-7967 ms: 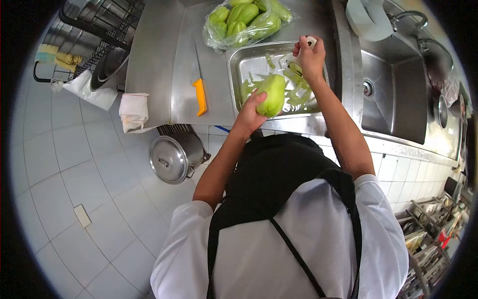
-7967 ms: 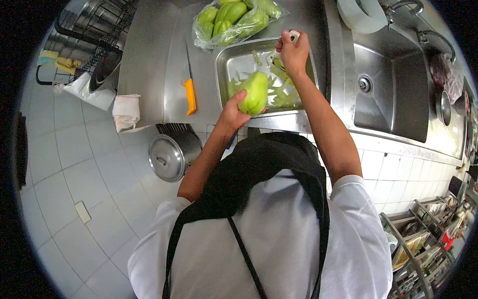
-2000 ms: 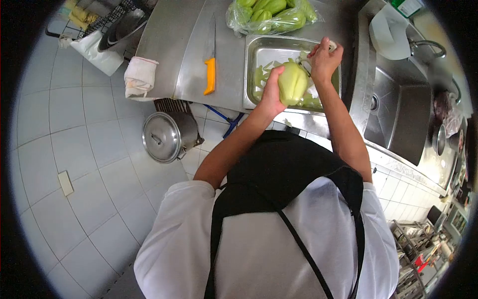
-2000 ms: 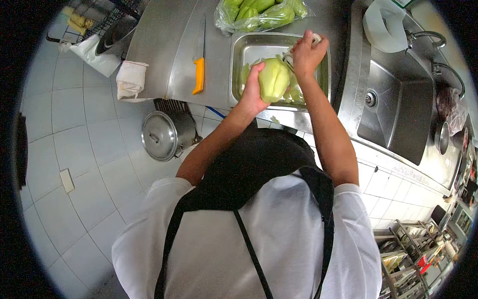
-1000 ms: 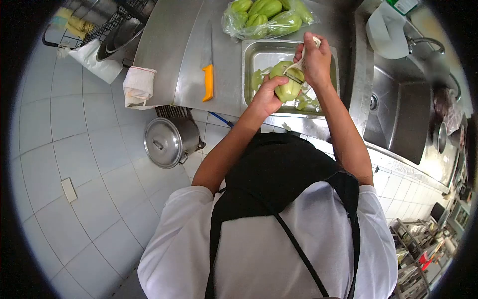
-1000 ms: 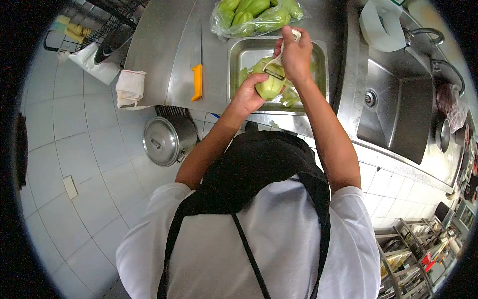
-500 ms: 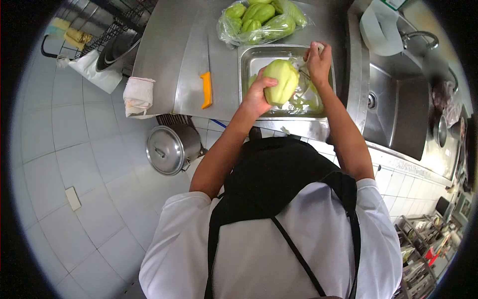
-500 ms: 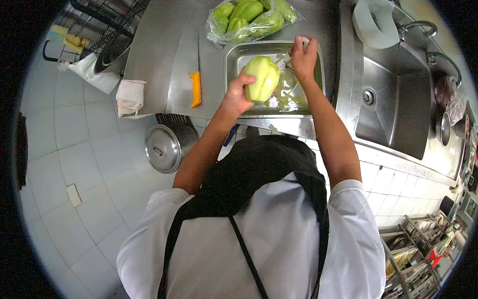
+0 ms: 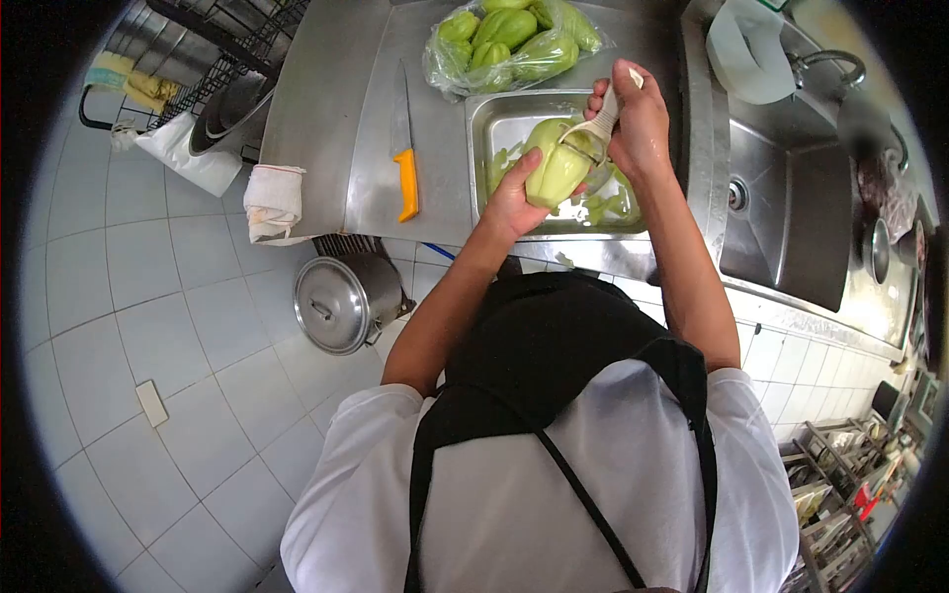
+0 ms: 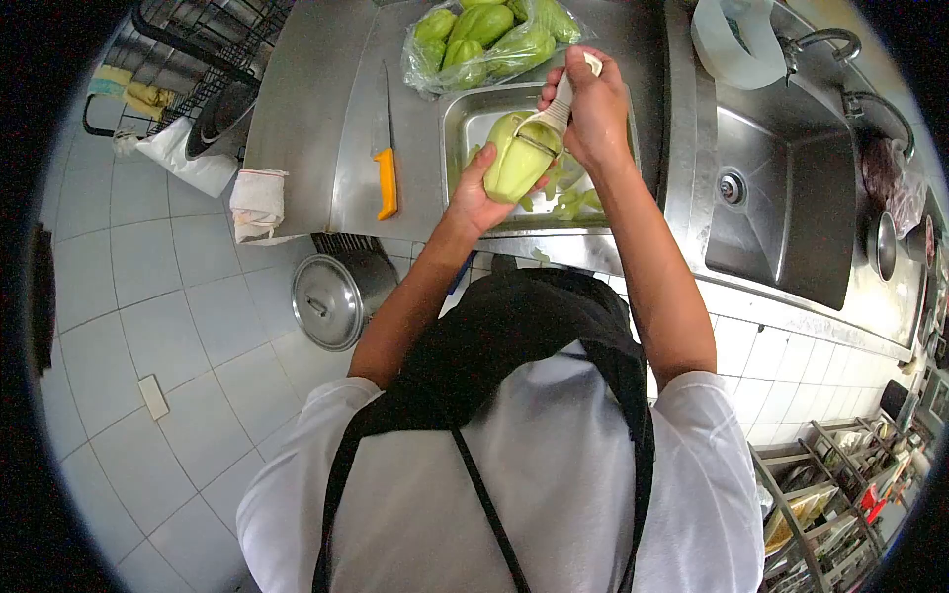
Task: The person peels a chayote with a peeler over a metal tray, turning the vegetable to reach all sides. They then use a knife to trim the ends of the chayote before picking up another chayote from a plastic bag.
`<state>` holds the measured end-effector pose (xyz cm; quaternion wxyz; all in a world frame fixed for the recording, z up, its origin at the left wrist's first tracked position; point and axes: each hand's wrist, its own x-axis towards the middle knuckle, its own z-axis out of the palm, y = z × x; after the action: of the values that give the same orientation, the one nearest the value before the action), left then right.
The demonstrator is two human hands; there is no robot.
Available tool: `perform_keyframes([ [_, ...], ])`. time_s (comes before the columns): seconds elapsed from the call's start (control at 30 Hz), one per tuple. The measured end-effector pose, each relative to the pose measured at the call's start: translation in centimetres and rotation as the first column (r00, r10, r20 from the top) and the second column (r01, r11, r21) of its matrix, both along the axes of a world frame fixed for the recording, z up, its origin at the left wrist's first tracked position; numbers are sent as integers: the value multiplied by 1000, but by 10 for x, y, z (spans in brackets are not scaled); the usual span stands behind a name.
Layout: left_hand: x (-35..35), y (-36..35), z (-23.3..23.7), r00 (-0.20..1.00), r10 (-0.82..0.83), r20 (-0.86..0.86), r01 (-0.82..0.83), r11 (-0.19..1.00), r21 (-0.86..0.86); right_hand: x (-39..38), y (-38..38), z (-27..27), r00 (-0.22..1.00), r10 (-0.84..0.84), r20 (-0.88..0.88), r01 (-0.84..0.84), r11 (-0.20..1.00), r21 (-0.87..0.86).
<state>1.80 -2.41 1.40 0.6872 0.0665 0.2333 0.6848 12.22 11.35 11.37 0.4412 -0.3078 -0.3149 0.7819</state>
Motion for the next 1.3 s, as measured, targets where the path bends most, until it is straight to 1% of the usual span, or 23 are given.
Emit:
perform_keyframes([
  [0.03, 1, 0, 2, 1000, 4, -21, -3, 1000, 9, -1, -1, -2, 1000, -10, -6, 10, 1000, 2],
  [0.13, -1, 2, 5, 993, -76, 87, 68, 994, 84, -2, -3, -7, 999, -35, -16, 35, 999, 15],
  [0.23, 1, -1, 11, 989, -101, 109, 100, 995, 17, -2, -6, -10, 999, -47, -9, 47, 998, 47],
  [0.33, -1, -2, 3, 998, -52, 35, 53, 998, -31, -4, -8, -16, 998, -64, -5, 64, 994, 87],
  [0.5, -4, -2, -6, 993, -80, -91, 78, 997, -19, -7, -8, -24, 996, -88, -9, 89, 988, 124],
  [0.63, -10, -8, -4, 985, -107, -137, 104, 994, -28, -12, -8, -31, 997, -76, -8, 76, 995, 66],
  [0.73, -20, -10, -14, 980, -100, -171, 106, 994, 25, -21, -4, -39, 992, -123, 15, 122, 992, 23],
  [0.77, -22, -13, -18, 974, -121, -192, 132, 990, 48, -25, 5, -45, 982, -170, 88, 160, 981, 106],
  [0.83, -22, -24, -17, 955, -172, -242, 198, 976, 89, -32, 27, -78, 934, -288, 213, 228, 936, 269],
  [0.87, -16, -26, -11, 959, -169, -227, 189, 980, 68, -32, 39, -101, 909, -310, 279, 260, 944, 202],
  [0.9, -11, -29, -8, 969, -150, -194, 164, 985, 58, -27, 32, -106, 903, -307, 300, 253, 945, 207],
  [0.97, -9, -20, -4, 987, -78, -139, 88, 994, 66, -26, 36, -108, 900, -288, 328, 212, 946, 246],
  [1.0, -13, -21, -4, 989, -107, -97, 114, 991, 70, -24, 35, -110, 876, -270, 400, 155, 942, 297],
  [1.1, -19, -24, -4, 990, -105, -92, 111, 992, 60, -19, 40, -113, 915, -212, 344, 90, 937, 338],
  [1.13, -20, -24, -8, 994, -91, -67, 95, 993, 64, -14, 36, -102, 935, -169, 312, 74, 953, 295],
  [1.23, -20, -21, -12, 995, -66, -71, 70, 997, 42, -4, 25, -64, 973, -158, 171, 123, 972, 198],
  [1.3, -17, -19, -10, 990, -90, -108, 94, 995, 38, 1, 16, -41, 988, -114, 106, 98, 984, 148],
])
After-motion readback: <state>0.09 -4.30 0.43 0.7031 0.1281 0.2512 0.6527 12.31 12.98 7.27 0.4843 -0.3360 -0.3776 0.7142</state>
